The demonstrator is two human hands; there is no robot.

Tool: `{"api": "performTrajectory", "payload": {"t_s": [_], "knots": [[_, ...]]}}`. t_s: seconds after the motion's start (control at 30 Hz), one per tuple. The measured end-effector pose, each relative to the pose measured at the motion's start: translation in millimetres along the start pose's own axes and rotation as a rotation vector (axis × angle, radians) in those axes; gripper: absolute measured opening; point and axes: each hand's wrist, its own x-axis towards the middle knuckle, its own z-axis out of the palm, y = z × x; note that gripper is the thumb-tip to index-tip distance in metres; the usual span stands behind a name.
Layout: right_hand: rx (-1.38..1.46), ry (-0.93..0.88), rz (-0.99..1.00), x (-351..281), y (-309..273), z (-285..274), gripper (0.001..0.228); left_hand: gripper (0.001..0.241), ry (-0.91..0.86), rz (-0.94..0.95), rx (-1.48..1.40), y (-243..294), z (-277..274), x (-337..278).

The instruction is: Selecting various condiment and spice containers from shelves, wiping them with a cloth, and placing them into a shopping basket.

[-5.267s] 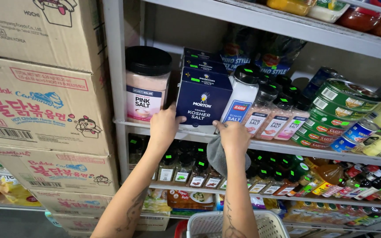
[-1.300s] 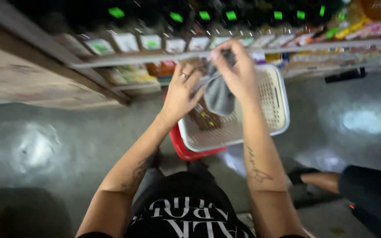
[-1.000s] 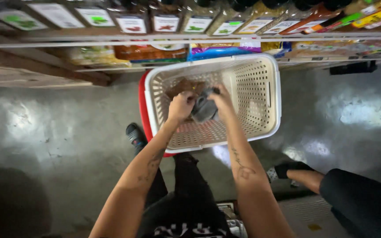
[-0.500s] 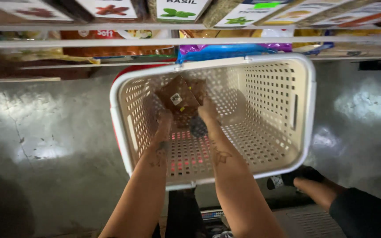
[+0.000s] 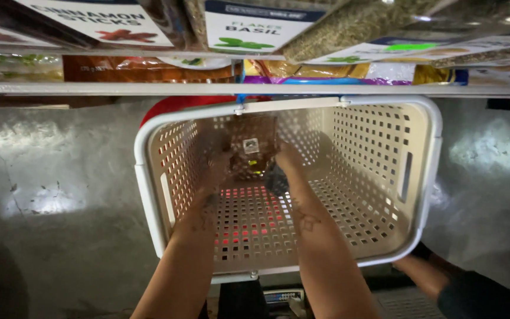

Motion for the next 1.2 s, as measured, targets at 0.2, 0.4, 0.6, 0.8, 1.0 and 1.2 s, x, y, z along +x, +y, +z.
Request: {"api": "performTrajectory", "payload": {"t_s": [0.2,0.4,0.6,0.8,1.0,1.2], "knots": [[0.061,0.01,-0.104,2,16,-17,0.085,0.075,0.005,-0.074,-0.17,-13,19,12],[0.732,-0.003,-0.077,-14,-27,-11,0.065,0.085,0.023,-0.172,-0.29,-100,66,36],[0.936,-0.095,-0.007,-5,12,-13,0.071,0.074,-0.129,-0.201,-0.586,-95,58,-3],[0.923,-0.343,-0.073,-19,47,8,0.075,0.069,-0.266,-0.165,-0.762,-80,63,-18],[1.226,-0.285,0.089,30,65,69,0.107,0.094,-0.063,-0.165,-0.328,-105,69,-23],[1.214,-0.397,0.018,20,54,47,0.101,0.093,-0.172,-0.302,-0.372,14,10,-46]]}}
